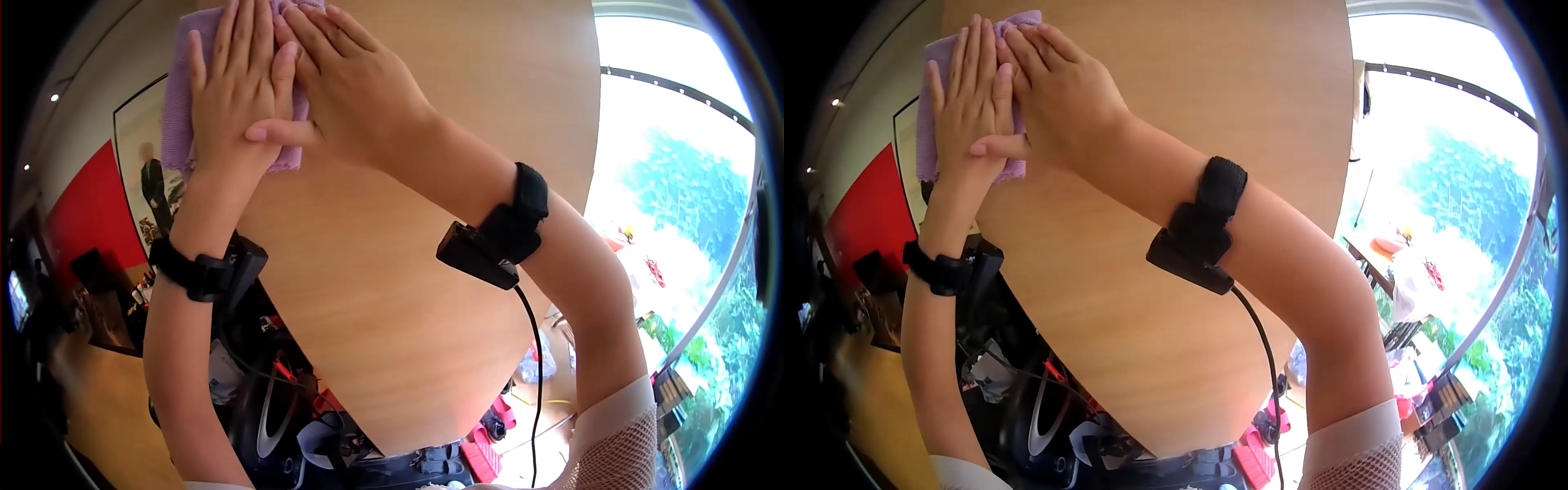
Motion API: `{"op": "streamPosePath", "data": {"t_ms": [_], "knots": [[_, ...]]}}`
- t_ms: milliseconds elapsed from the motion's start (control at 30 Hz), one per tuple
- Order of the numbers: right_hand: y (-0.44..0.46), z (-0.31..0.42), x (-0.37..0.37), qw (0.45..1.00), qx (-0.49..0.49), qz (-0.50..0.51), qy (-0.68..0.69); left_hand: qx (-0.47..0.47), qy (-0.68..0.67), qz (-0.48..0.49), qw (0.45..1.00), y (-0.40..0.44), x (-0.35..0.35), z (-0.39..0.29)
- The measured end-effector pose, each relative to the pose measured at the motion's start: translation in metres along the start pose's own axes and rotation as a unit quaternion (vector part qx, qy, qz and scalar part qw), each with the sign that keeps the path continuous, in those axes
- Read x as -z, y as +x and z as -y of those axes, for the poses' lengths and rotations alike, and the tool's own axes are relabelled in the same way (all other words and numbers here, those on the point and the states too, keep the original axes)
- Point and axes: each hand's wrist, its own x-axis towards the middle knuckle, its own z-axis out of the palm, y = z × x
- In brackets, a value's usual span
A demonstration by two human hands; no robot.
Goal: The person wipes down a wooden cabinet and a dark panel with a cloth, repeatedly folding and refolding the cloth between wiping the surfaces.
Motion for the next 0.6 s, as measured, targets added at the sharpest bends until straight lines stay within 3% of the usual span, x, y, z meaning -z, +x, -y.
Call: {"op": "streamPosePath", "data": {"t_ms": [167, 267, 500, 600], "knots": [[-0.023, -0.056, 0.014, 0.994, -0.008, 0.002, 0.105, 0.043, -0.032, 0.018, 0.998, 0.028, -0.011, -0.061], [-0.040, -0.105, 0.044, 0.987, 0.029, 0.077, 0.139, 0.052, -0.055, 0.020, 0.997, 0.046, -0.014, -0.110], [-0.106, -0.192, 0.082, 0.991, 0.016, 0.128, 0.028, -0.018, -0.051, -0.011, 0.998, 0.093, -0.041, -0.209], [-0.132, -0.228, 0.095, 0.990, -0.037, 0.115, 0.074, -0.006, -0.136, 0.295, 0.946, 0.120, -0.041, -0.250]]}}
